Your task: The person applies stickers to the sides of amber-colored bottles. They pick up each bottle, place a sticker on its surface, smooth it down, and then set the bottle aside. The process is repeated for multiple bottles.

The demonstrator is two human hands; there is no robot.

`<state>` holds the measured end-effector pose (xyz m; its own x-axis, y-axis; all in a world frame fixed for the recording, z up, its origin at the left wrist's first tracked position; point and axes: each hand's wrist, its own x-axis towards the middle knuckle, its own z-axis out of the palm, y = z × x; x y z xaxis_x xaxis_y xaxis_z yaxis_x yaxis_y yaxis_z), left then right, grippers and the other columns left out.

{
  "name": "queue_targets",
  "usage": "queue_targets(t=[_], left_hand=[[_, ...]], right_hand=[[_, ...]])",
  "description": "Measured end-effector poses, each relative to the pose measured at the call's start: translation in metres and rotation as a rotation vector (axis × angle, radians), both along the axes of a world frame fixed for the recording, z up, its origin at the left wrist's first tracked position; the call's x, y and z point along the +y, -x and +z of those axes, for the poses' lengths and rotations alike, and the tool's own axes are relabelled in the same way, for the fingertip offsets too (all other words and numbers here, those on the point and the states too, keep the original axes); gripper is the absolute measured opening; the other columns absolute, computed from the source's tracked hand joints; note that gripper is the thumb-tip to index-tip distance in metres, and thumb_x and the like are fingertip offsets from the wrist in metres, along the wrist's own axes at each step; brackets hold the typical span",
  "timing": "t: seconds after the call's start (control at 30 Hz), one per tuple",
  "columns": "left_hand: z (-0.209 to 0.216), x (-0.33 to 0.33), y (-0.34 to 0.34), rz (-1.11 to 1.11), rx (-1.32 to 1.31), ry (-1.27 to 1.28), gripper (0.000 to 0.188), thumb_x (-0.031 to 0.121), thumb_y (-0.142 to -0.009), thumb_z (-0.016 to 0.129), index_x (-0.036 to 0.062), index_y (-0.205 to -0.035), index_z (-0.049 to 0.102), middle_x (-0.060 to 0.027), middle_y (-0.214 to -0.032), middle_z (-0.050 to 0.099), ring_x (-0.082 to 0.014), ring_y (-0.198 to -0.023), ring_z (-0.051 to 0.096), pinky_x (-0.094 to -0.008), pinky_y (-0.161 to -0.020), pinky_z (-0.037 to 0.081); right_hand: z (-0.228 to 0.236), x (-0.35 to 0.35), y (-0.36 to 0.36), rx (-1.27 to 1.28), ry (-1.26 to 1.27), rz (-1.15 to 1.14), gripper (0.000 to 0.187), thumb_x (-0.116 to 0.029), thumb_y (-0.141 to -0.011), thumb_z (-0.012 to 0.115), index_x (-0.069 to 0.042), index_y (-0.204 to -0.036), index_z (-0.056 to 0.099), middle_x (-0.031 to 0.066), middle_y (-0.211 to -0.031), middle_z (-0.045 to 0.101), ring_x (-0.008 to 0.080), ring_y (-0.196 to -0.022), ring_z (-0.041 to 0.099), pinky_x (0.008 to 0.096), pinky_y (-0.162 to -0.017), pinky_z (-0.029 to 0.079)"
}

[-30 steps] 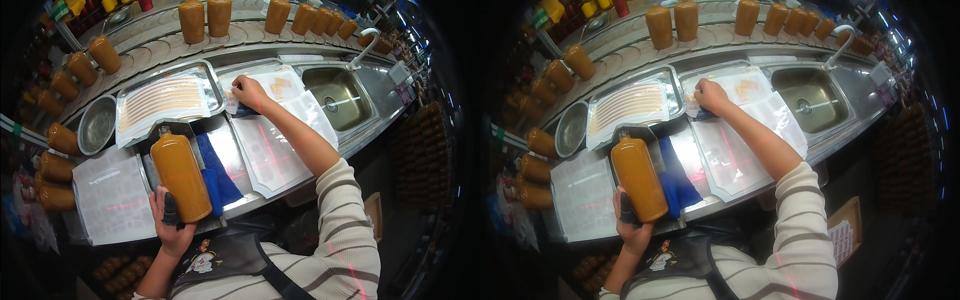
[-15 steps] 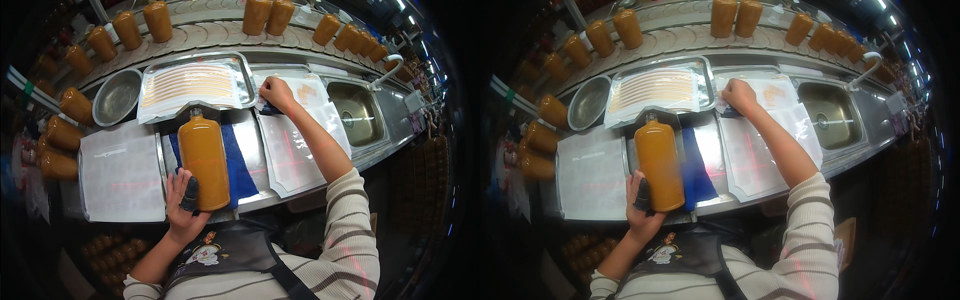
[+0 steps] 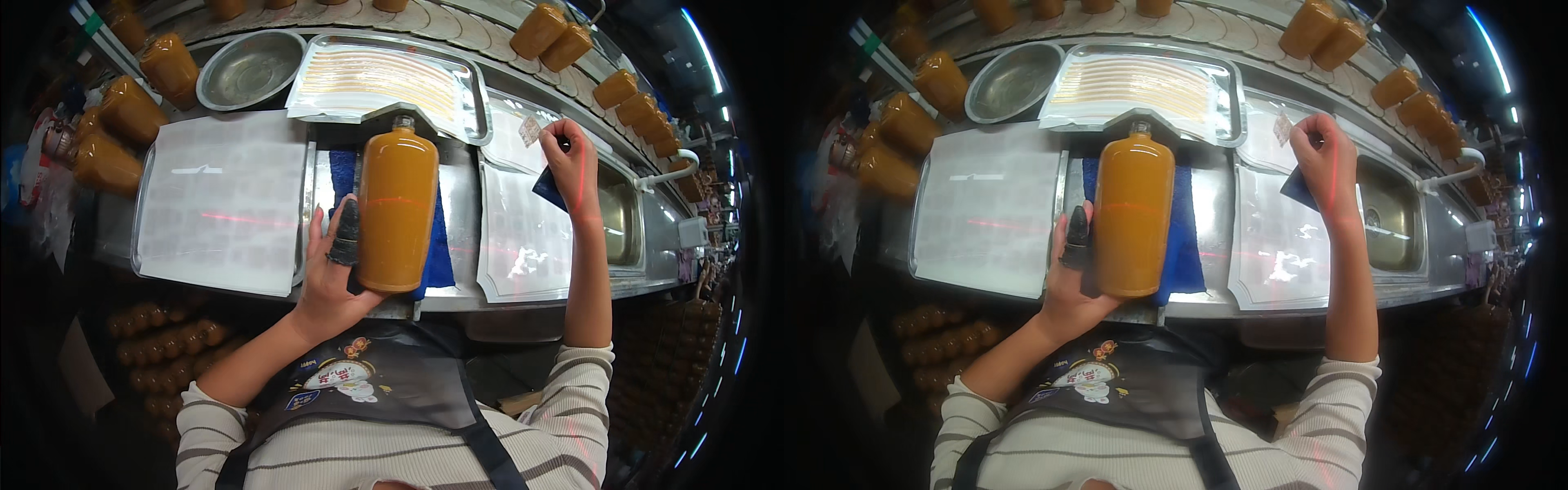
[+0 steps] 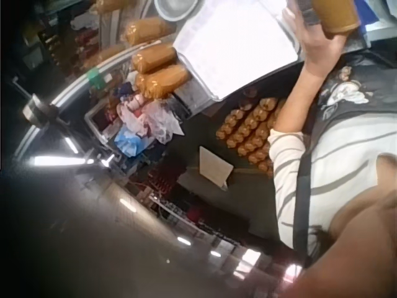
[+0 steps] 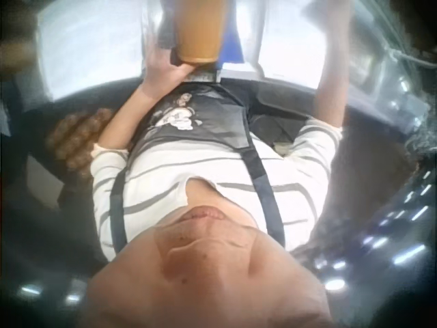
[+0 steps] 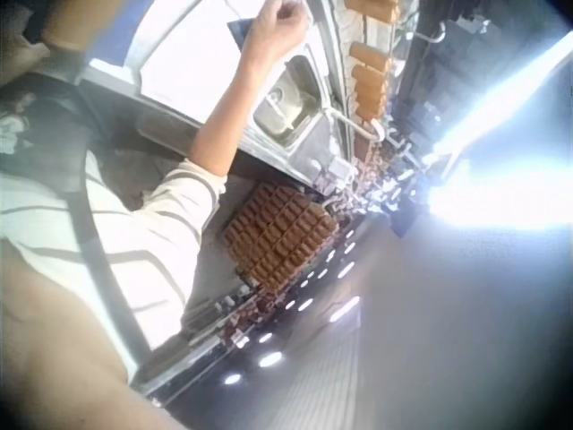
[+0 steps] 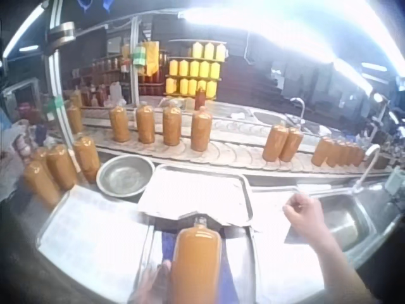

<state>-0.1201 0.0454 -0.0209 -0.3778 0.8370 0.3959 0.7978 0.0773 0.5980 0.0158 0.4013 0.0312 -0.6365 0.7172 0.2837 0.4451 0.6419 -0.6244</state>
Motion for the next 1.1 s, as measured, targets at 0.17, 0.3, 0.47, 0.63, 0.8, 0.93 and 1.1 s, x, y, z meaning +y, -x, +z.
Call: queue_targets(t=[0.17,0.3,0.47,0.63,0.8,0.93,1.1], left_hand=[[0.007,0.005,0.001,-0.039,-0.138,-0.087,0.102,0.019,-0.077,0.090,-0.0026,-0.155,0.028,-0.0193,-0.140,0.052,-0.0343,-0.128,0.053,-0.0433,-0.108,0.042],[0.004,0.007,0.002,-0.011,-0.092,-0.097,0.107,0.022,-0.073,0.093,-0.0049,-0.154,0.029,-0.0201,-0.141,0.054,-0.0339,-0.129,0.054,-0.0399,-0.109,0.042],[0.006,0.010,-0.004,0.017,-0.170,-0.147,0.094,0.031,-0.076,0.088,-0.0016,-0.149,0.038,-0.0180,-0.140,0.056,-0.0409,-0.132,0.050,-0.0577,-0.123,0.015],[0.024,0.003,0.011,-0.010,-0.376,-0.074,0.097,0.034,-0.079,0.087,-0.0062,-0.151,0.034,-0.0231,-0.145,0.050,-0.0372,-0.136,0.048,-0.0525,-0.122,0.021],[0.030,0.027,0.031,0.062,-0.934,-0.142,0.083,0.027,-0.090,0.079,-0.0138,-0.146,0.034,-0.0287,-0.146,0.047,-0.0304,-0.139,0.045,-0.0413,-0.117,0.035],[0.027,0.042,0.031,0.082,-1.024,-0.197,0.068,0.022,-0.091,0.077,-0.0139,-0.137,0.043,-0.0270,-0.140,0.053,-0.0269,-0.133,0.052,-0.0400,-0.114,0.038],[0.019,0.044,0.026,0.132,-0.986,-0.178,0.066,0.023,-0.092,0.077,-0.0132,-0.137,0.044,-0.0234,-0.133,0.059,-0.0246,-0.126,0.058,-0.0391,-0.111,0.041]], right_hand=[[0.063,-0.066,-0.007,0.018,0.166,0.161,0.011,-0.009,-0.089,0.066,0.001,-0.087,0.064,-0.0013,-0.074,0.058,0.0045,-0.066,0.051,0.0209,-0.062,0.042],[0.090,-0.116,-0.005,-0.014,0.329,0.302,0.006,-0.006,-0.088,0.068,-0.001,-0.087,0.064,-0.0038,-0.074,0.057,0.0013,-0.066,0.049,0.0172,-0.058,0.038],[0.094,-0.144,0.015,-0.061,0.482,0.542,0.014,-0.011,-0.091,0.070,-0.001,-0.088,0.061,-0.0056,-0.078,0.052,-0.0012,-0.068,0.043,0.0164,-0.057,0.032],[0.061,-0.129,0.060,-0.159,0.480,0.569,0.015,-0.014,-0.091,0.067,0.001,-0.090,0.064,-0.0015,-0.076,0.056,0.0051,-0.070,0.050,0.0219,-0.061,0.042],[0.049,-0.122,0.079,-0.246,0.463,0.515,0.013,-0.012,-0.091,0.066,0.000,-0.088,0.062,-0.0026,-0.076,0.055,0.0037,-0.069,0.049,0.0207,-0.061,0.043],[0.049,-0.123,0.082,-0.237,0.436,0.485,0.014,-0.012,-0.089,0.065,0.001,-0.088,0.063,0.0025,-0.076,0.059,0.0085,-0.069,0.053,0.0245,-0.063,0.046],[0.043,-0.126,0.079,-0.154,0.375,0.456,0.017,-0.013,-0.086,0.065,0.003,-0.091,0.065,0.0108,-0.077,0.066,0.0173,-0.066,0.059,0.0314,-0.064,0.050]])
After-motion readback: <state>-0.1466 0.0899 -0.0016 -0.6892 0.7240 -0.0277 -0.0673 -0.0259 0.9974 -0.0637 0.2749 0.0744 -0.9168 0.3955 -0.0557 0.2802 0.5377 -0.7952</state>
